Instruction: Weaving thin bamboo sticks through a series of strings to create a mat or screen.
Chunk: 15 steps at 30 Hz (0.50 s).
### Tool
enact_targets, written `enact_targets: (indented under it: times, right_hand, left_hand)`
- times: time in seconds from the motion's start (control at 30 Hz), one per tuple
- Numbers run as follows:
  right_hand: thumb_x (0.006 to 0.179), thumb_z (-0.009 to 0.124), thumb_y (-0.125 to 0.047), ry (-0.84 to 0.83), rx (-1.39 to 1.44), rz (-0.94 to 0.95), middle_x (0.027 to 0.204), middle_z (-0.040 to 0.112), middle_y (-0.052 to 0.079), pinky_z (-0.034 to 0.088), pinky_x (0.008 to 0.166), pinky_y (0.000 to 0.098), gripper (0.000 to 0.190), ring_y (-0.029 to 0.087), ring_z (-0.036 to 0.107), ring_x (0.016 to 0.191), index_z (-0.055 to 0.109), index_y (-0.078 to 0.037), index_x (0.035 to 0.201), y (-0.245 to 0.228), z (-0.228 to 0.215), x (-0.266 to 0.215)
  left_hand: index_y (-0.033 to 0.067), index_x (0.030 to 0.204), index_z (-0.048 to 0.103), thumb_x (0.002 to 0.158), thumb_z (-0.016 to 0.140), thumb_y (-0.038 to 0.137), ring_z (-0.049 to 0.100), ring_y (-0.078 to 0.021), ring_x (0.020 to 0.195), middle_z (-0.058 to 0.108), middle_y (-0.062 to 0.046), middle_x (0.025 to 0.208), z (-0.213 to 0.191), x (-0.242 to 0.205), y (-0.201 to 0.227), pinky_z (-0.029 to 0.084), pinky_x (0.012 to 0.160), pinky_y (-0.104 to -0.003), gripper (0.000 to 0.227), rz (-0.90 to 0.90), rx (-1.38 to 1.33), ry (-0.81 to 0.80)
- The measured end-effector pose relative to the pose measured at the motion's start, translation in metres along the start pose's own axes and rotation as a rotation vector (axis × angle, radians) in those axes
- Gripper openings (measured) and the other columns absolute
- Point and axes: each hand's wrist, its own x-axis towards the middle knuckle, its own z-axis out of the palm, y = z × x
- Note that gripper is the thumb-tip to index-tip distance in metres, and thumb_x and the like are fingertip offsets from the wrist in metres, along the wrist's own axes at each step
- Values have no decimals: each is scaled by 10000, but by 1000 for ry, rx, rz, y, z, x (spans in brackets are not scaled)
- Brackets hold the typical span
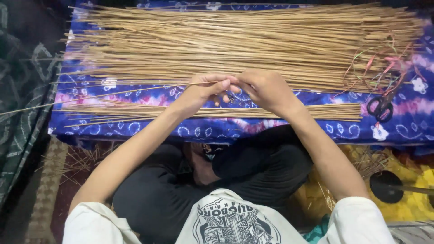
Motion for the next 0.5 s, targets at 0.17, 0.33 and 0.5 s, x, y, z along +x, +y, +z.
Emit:
enact_targets:
  times: [0.17, 0.33, 0.5]
  right_hand:
    - [1064, 641, -206, 63, -44, 45, 849, 704, 58, 557, 742, 410, 125, 302, 718, 848, 753, -151, 1076, 17, -7, -4]
    - [1014, 666, -180, 40, -62, -52, 873, 725, 57, 563, 734, 425, 115, 305, 724, 863, 754, -179, 1088, 17, -8, -1]
    - [1041, 663, -160, 98, -19, -35, 993, 759, 96, 559, 790, 443, 120, 340, 723, 950, 759, -128, 1106, 24, -2, -8]
  left_hand:
    - [36, 1293, 671, 971, 714, 354, 732, -132, 742, 768, -149, 1056, -3, 10, -1, 549, 531, -171, 454, 27, -30, 78]
    - [40, 1244, 702, 979, 701, 283, 733, -123, 720, 779, -144, 1016, 5, 9, -3, 534, 523, -163, 360, -3, -28, 9]
    - [68, 1263, 694, 985, 704, 293, 733, -104, 716, 781, -136, 1052, 2, 10, -11, 527, 510, -146, 358, 0, -90, 46]
